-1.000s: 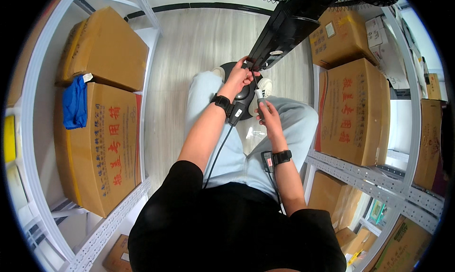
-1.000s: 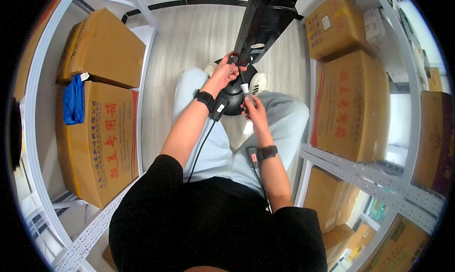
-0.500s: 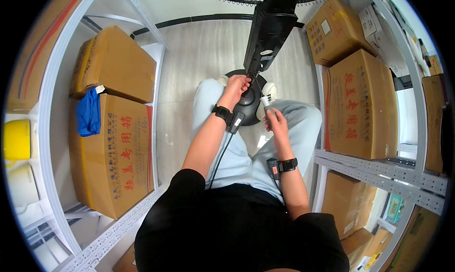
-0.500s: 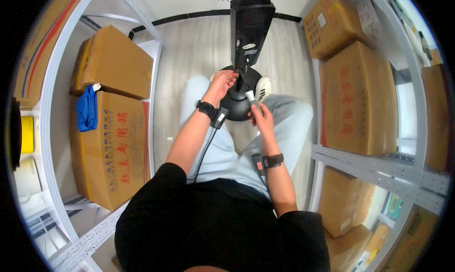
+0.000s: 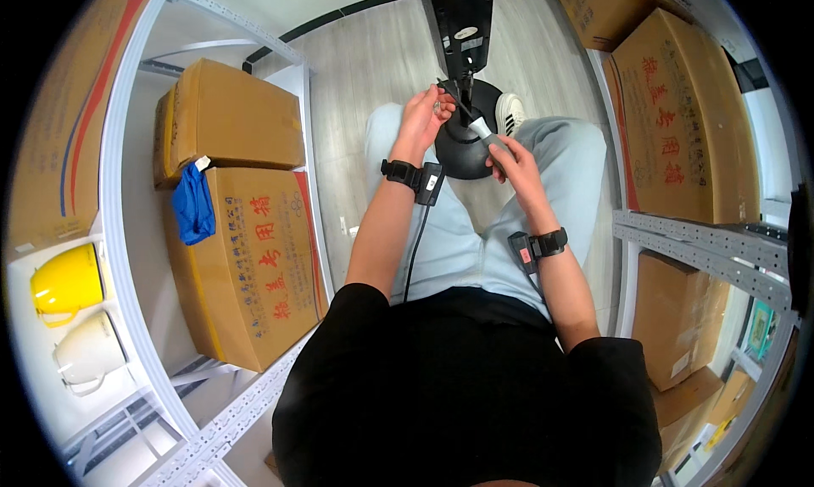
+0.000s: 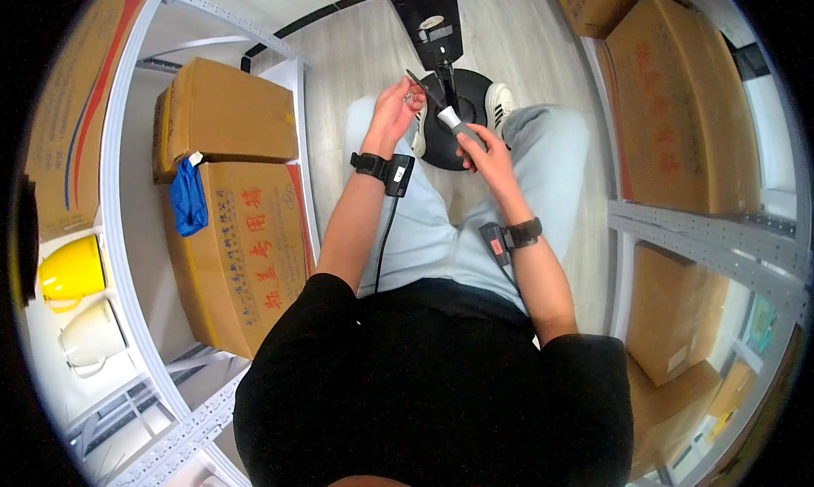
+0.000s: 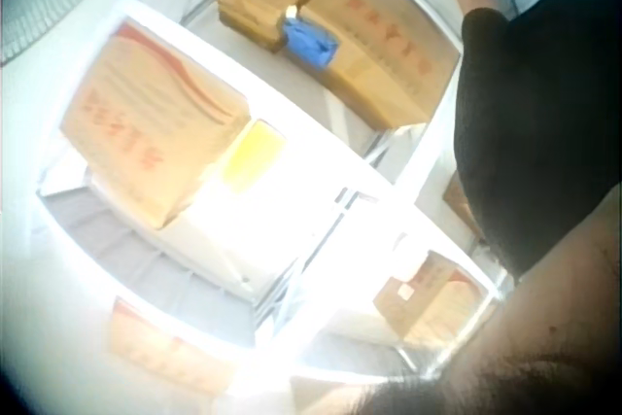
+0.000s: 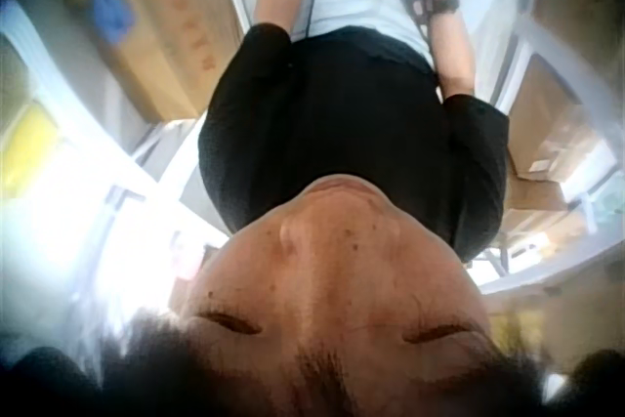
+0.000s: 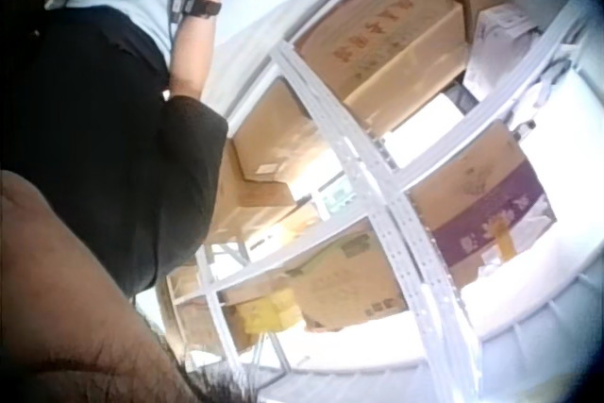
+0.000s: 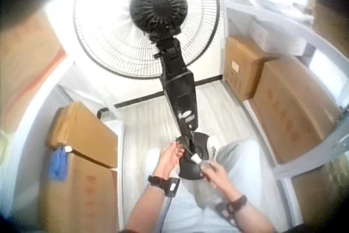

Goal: The person is repairing a black electronic device, likely a fan base, using a screwdriver. They are seated on the floor, manipulating wires and screws within the device's casing.

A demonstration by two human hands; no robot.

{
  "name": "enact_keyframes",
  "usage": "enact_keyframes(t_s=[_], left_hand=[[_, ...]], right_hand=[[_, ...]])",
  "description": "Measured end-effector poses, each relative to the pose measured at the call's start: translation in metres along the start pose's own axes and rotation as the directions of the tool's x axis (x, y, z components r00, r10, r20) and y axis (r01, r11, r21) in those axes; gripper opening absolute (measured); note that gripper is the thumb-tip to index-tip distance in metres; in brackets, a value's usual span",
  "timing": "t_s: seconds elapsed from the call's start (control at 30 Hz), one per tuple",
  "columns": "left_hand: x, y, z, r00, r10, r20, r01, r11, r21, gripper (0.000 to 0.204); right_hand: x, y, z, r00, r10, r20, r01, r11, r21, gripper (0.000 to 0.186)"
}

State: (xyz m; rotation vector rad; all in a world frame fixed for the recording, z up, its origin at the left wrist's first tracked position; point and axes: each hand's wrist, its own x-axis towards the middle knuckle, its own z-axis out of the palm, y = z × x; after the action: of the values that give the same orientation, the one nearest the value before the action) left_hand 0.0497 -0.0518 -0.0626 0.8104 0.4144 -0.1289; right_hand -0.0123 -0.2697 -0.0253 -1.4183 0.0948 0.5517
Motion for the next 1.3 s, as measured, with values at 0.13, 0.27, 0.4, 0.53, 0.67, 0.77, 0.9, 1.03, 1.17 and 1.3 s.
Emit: enact_keyframes(t_s=[0.13,0.27,0.4,0.53,0.67,0.77,0.9,1.03,1.17,1.3], left_hand=[[0.006,-0.003,-0.008,0.999,0.018,0.043,-0.021,0.997,0.07,0.023],[0.008,-0.002,-0.004,0.998,0.022,0.057,-0.023,1.0,0.016,0.027],[0.008,-0.001,0.002,0.998,0.05,0.044,-0.047,0.996,-0.074,0.024],[0.008,-0.002,-0.002,0.996,0.084,0.036,-0.083,0.996,-0.027,0.022],[0.007,-0.004,-0.002,0.994,0.109,0.013,-0.108,0.994,-0.024,0.019],[0.008,-0.003,-0.003,0.993,0.114,0.039,-0.112,0.993,-0.046,0.019],[0.007,-0.003,-0.003,0.99,0.132,0.046,-0.129,0.99,-0.057,0.024],[0.005,0.0,0.0,0.993,0.112,0.045,-0.109,0.992,-0.067,0.028],[0.005,0.001,0.001,0.993,0.104,0.053,-0.099,0.991,-0.089,0.029],[0.003,0.0,0.003,0.994,0.112,0.022,-0.108,0.988,-0.11,0.028]], right_hand=[[-0.001,0.0,0.0,1.0,-0.001,0.012,0.002,1.0,-0.021,0.034],[0.003,0.006,-0.005,1.0,-0.011,-0.011,0.011,1.0,0.001,0.034],[0.005,0.008,-0.007,1.0,-0.016,-0.016,0.016,1.0,0.012,0.034],[0.006,0.005,-0.006,1.0,0.01,-0.005,-0.01,1.0,-0.01,0.035],[0.005,0.005,-0.005,1.0,0.006,-0.031,-0.007,1.0,-0.021,0.035],[0.007,0.009,-0.006,0.999,-0.004,-0.044,0.002,1.0,-0.029,0.035],[0.007,0.01,-0.007,0.998,0.003,-0.055,-0.007,0.998,-0.06,0.039],[0.007,0.01,-0.008,0.998,0.011,-0.065,-0.017,0.997,-0.079,0.042],[0.008,0.01,-0.01,0.997,0.01,-0.077,-0.018,0.994,-0.11,0.042],[0.003,0.001,-0.007,0.995,-0.001,-0.098,-0.016,0.985,-0.17,0.041]])
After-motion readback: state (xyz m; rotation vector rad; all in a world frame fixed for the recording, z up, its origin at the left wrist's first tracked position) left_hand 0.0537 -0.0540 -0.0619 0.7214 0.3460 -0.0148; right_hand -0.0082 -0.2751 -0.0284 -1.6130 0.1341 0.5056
